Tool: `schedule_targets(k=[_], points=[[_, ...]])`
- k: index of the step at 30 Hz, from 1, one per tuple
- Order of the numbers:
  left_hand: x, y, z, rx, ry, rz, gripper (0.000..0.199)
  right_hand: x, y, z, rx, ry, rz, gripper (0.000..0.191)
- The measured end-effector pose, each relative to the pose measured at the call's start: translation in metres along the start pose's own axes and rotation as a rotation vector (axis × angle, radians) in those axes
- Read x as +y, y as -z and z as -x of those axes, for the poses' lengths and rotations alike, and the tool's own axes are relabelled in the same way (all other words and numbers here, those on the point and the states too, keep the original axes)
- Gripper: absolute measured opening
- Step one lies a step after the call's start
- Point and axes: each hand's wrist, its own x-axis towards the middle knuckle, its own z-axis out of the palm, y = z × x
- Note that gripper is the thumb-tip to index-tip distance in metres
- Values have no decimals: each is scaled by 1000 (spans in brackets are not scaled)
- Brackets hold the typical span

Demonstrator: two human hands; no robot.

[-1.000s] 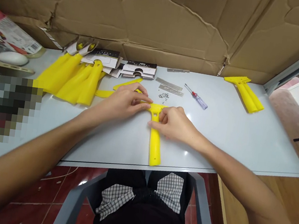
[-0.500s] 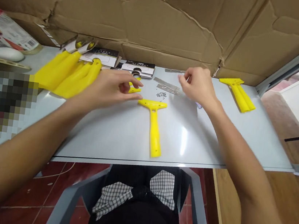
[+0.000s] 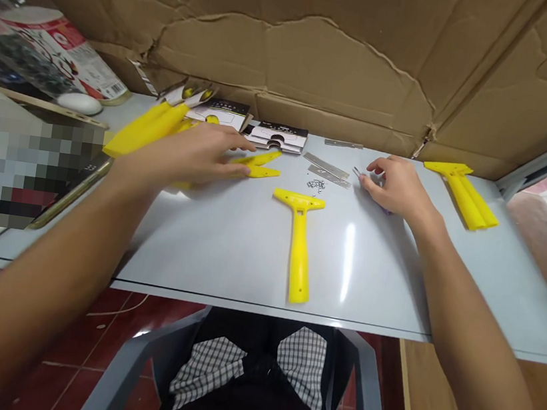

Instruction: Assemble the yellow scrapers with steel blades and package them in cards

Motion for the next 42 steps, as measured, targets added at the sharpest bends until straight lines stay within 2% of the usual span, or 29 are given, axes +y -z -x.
schedule_targets(k=[3, 9, 14, 20, 24, 28, 33, 37, 42], points=[[-3, -4, -2, -18, -41, 41, 56, 2, 0, -1, -54, -16, -10, 47], [7, -8, -1, 2, -118, 83, 36, 2, 0, 0, -95, -25, 7, 52], [14, -5, 0, -13, -146, 92, 37, 0, 5, 1, -126, -29, 12, 52], [11, -10, -2, 7, -116, 69, 34, 6, 9, 0, -164, -21, 30, 45], [9, -12, -2, 6, -80, 54, 34, 9, 13, 1, -194, -82, 5, 35], [20, -6, 0, 80, -83, 70, 38, -2, 12, 3, -140, -63, -19, 37], [45, -4, 1, 145, -116, 141, 39, -30, -2, 7, 73, 64, 72, 42], [52, -15, -1, 139, -188, 166, 38, -42, -12, 10, 51, 116, 103, 40], [52, -24, -2, 89, -250, 179, 38, -39, -16, 10, -19, 159, 72, 27]])
